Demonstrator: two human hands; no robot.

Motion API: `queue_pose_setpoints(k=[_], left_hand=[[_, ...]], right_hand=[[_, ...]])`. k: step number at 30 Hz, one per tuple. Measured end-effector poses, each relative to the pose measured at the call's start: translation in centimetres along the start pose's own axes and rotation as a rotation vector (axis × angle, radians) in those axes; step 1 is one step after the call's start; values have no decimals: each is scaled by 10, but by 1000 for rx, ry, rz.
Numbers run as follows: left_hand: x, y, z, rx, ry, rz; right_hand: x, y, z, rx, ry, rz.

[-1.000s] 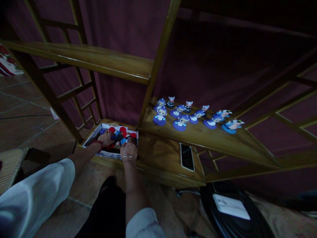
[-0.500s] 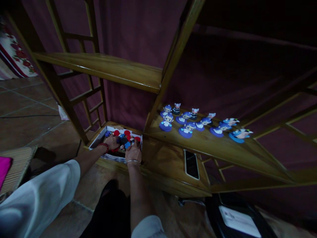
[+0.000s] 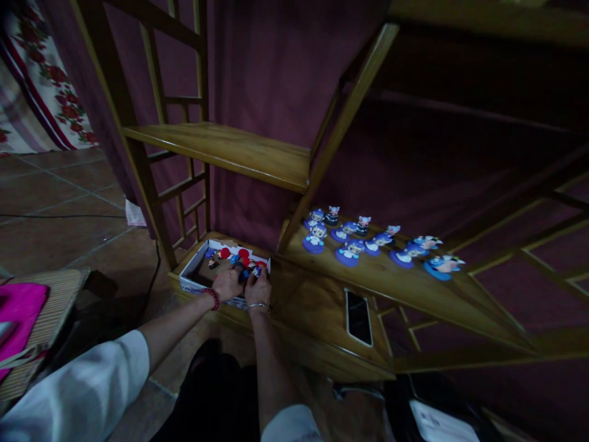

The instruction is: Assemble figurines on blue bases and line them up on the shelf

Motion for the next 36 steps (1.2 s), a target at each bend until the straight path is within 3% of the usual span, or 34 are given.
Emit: queue_pose_setpoints(k=[5, 11, 18, 25, 30, 33, 36], left_hand=[[26, 4, 23, 228, -63, 146], [49, 2, 53, 491, -163, 336], [66, 0, 72, 592, -230, 446], [65, -16, 94, 702, -93, 814], [58, -56, 107, 665, 116, 1417], [64, -74, 120, 545, 185, 1739], [72, -81, 138, 405, 242, 1928]], right_hand=[[6, 21, 6, 84, 23, -94], [19, 38, 25, 72, 45, -185], [22, 63, 45, 77, 37, -193], [19, 79, 66, 11, -4, -196], [30, 83, 87, -5, -53, -148], [38, 86, 103, -9, -71, -125], [44, 96, 118, -2, -81, -164]])
Point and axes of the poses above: each hand's wrist, its own z-axis away from the middle knuckle, its own y-axis out of the back of the hand, x = y × z, the point moved 9 cm from there along -z, towards the middle knuckle, and after that the axes turned 14 degrees about -y, right-handed, at the moved point
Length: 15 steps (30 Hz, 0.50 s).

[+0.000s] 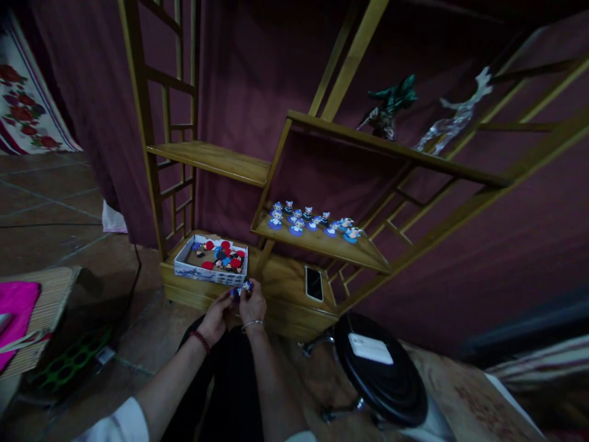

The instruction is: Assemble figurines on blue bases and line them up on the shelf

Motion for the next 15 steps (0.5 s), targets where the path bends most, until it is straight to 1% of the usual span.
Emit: queue_pose_setpoints(k=[4, 8, 12, 15], left_hand=[[6, -6, 25, -37, 89, 134], [16, -26, 47, -140, 119, 206], [27, -44, 64, -187, 105, 214], [36, -64, 76, -252, 97, 223]], right_hand=[[4, 19, 16, 17, 2, -108], [2, 39, 30, 20, 19, -262], [-7, 59, 44, -49, 0, -454], [-20, 79, 57, -118, -5, -585]])
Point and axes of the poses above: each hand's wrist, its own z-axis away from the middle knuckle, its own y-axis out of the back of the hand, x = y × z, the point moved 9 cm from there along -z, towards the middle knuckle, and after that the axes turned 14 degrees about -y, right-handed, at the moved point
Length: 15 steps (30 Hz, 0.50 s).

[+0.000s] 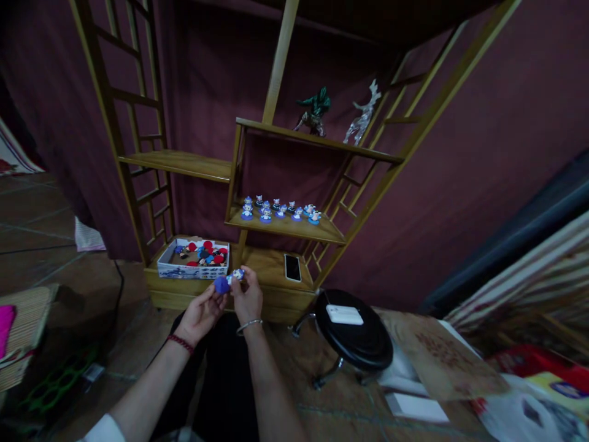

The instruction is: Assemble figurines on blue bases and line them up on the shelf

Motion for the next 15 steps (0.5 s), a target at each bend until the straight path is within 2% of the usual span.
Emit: queue_pose_setpoints(k=[5, 9, 15], left_hand=[[6, -44, 17, -38, 29, -1], [10, -81, 34, -101, 36, 3], [14, -117, 56, -185, 20, 16]], right_hand=[[-46, 16, 27, -87, 76, -79], [-72, 31, 43, -114, 105, -94], [-112, 51, 66, -95, 217, -90]])
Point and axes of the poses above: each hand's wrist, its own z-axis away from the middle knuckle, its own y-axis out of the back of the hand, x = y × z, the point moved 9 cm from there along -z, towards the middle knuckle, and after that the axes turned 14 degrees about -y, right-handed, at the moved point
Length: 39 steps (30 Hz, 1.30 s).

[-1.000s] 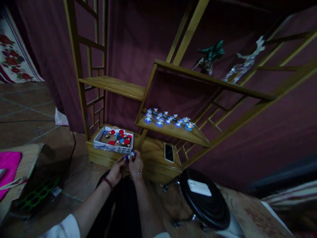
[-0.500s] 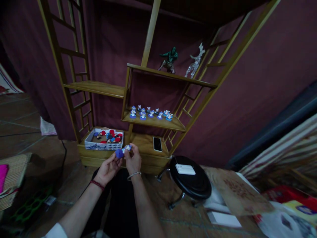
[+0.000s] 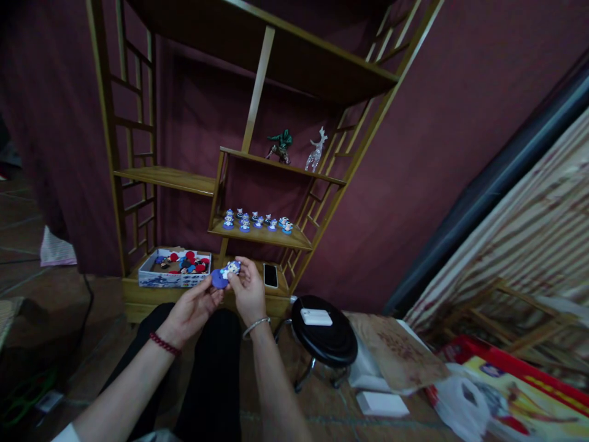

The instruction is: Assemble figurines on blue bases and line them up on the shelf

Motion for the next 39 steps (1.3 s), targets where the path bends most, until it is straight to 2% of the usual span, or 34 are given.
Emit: queue_pose_setpoints(k=[6, 11, 20, 25, 34, 39], left_hand=[[10, -28, 8, -35, 11, -31], [14, -33, 10, 4, 28, -56], [9, -31, 4, 66, 89, -54], [6, -28, -4, 49, 109, 2], [8, -4, -14, 143, 126, -11], [3, 0, -18, 136, 154, -8]], right_hand=[[-38, -1, 10, -57, 88, 68], [-46, -1, 9, -84, 95, 120], [-51, -2, 3, -98, 118, 201], [-50, -4, -3, -82, 146, 227], [-32, -17, -19, -135, 108, 253], [-31, -17, -22, -111, 114, 276]])
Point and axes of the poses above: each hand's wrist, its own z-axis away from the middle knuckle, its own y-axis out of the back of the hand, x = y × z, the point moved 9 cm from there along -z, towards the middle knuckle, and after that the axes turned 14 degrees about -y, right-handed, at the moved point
